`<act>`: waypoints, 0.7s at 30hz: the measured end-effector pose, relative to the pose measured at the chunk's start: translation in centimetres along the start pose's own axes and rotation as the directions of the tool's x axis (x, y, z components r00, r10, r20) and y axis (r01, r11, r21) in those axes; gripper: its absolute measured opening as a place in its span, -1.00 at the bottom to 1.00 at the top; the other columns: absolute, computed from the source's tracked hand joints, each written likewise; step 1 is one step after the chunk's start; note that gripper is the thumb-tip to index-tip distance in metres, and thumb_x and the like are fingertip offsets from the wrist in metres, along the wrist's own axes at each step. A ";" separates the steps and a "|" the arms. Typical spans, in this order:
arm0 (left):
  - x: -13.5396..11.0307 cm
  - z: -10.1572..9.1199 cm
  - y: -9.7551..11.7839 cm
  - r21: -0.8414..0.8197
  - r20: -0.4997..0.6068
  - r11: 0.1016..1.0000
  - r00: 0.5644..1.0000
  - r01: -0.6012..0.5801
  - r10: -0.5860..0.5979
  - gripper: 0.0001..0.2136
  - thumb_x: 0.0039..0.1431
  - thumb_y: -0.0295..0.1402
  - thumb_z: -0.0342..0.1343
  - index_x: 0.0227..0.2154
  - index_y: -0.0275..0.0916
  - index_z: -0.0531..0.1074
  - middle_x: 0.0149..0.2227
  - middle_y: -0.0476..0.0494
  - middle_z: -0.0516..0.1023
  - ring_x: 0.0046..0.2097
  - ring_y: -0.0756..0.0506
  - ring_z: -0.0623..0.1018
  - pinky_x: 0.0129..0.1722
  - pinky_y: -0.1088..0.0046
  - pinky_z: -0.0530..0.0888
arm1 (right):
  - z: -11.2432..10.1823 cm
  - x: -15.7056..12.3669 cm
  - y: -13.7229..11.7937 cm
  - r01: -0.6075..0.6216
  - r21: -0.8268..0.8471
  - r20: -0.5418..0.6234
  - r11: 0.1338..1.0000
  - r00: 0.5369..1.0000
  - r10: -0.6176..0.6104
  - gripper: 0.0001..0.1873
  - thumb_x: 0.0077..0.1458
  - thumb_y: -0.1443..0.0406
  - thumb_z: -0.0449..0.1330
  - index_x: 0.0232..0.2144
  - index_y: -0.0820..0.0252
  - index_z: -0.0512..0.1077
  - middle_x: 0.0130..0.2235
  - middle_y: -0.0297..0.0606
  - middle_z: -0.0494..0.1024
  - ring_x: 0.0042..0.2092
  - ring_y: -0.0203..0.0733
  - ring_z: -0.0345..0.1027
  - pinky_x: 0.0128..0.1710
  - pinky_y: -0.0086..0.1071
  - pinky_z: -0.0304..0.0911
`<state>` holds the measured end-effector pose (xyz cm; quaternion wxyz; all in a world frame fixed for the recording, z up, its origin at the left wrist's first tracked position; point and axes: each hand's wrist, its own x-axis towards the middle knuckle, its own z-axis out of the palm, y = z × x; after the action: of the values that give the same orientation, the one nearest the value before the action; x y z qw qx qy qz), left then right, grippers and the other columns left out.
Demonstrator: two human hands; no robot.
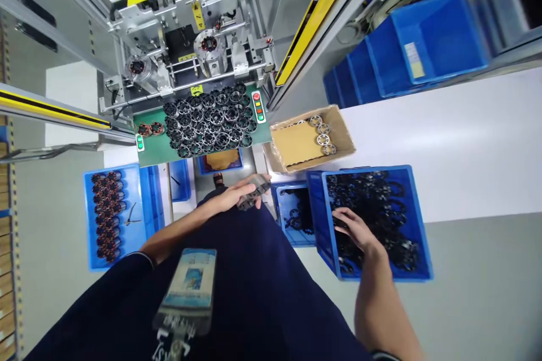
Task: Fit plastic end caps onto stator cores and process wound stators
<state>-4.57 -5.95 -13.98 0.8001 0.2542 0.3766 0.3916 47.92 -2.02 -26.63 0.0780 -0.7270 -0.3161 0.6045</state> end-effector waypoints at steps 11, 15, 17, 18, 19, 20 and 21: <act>-1.2 0.6 0.6 -0.132 -0.073 0.990 0.997 -0.048 0.039 -0.15 0.36 0.45 0.53 0.30 -0.16 0.48 -0.07 -0.18 0.78 -0.33 -0.16 0.75 -0.36 0.37 0.58 | -1.5 0.9 0.1 -0.053 0.189 -0.005 0.980 0.998 0.055 -0.42 -0.24 -0.01 0.73 -0.11 -0.15 0.76 -0.23 -0.31 0.75 -0.17 0.01 0.77 -0.30 -0.31 0.67; -1.4 1.7 1.6 -0.118 -0.066 0.992 0.997 -0.050 0.042 -0.10 0.31 0.52 0.53 0.28 -0.14 0.47 -0.07 -0.18 0.79 -0.35 -0.14 0.71 -0.36 0.36 0.55 | -0.8 -1.2 0.5 0.108 0.377 -0.180 0.920 0.983 -0.042 -0.24 -0.19 -0.28 0.69 -0.03 -0.19 0.63 -0.13 -0.25 0.77 -0.05 0.07 0.82 -0.21 -0.25 0.75; -1.5 2.6 2.2 -0.094 -0.058 0.993 0.996 -0.068 0.063 -0.09 0.32 0.54 0.51 0.29 -0.15 0.49 -0.11 -0.17 0.79 -0.35 -0.14 0.68 -0.31 0.34 0.56 | -0.1 -2.6 -0.1 0.198 0.420 -0.246 0.886 0.964 -0.099 -0.11 -0.24 -0.43 0.68 -0.02 -0.18 0.57 -0.10 -0.25 0.77 -0.03 0.05 0.79 -0.20 -0.29 0.71; -1.6 3.0 2.6 -0.063 -0.054 0.994 0.995 -0.089 0.086 -0.09 0.35 0.55 0.48 0.29 -0.16 0.51 -0.13 -0.16 0.78 -0.34 -0.14 0.67 -0.27 0.32 0.56 | 0.4 -3.3 -0.6 0.236 0.431 -0.259 0.871 0.957 -0.131 -0.06 -0.25 -0.48 0.68 -0.01 -0.18 0.55 -0.08 -0.24 0.79 -0.02 0.04 0.79 -0.21 -0.31 0.69; -1.6 3.5 3.0 -0.020 -0.046 0.993 0.992 -0.116 0.115 -0.11 0.39 0.56 0.43 0.30 -0.17 0.53 -0.16 -0.15 0.77 -0.33 -0.14 0.66 -0.22 0.30 0.57 | 1.0 -4.0 -1.3 0.268 0.438 -0.259 0.858 0.952 -0.165 -0.04 -0.22 -0.51 0.68 0.00 -0.18 0.55 -0.04 -0.21 0.81 0.00 0.04 0.79 -0.23 -0.33 0.66; -1.7 4.0 3.4 0.025 -0.035 0.989 0.988 -0.147 0.148 -0.14 0.45 0.56 0.37 0.30 -0.17 0.54 -0.19 -0.14 0.76 -0.31 -0.15 0.65 -0.18 0.27 0.58 | 1.7 -4.7 -2.1 0.296 0.443 -0.251 0.846 0.947 -0.200 -0.05 -0.18 -0.52 0.68 0.02 -0.19 0.55 0.02 -0.19 0.83 0.01 0.05 0.80 -0.25 -0.34 0.63; -1.8 4.5 3.7 0.068 -0.023 0.981 0.983 -0.180 0.182 -0.17 0.52 0.55 0.31 0.30 -0.16 0.56 -0.21 -0.12 0.75 -0.30 -0.15 0.65 -0.14 0.25 0.58 | 2.7 -5.4 -3.0 0.321 0.447 -0.235 0.835 0.943 -0.236 -0.08 -0.11 -0.51 0.68 0.04 -0.19 0.56 0.08 -0.16 0.85 0.02 0.05 0.81 -0.26 -0.34 0.62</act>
<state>-3.35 -5.85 -7.96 0.7470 0.3078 0.3760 0.4537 43.96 -3.39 -21.33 0.3695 -0.6797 -0.2513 0.5816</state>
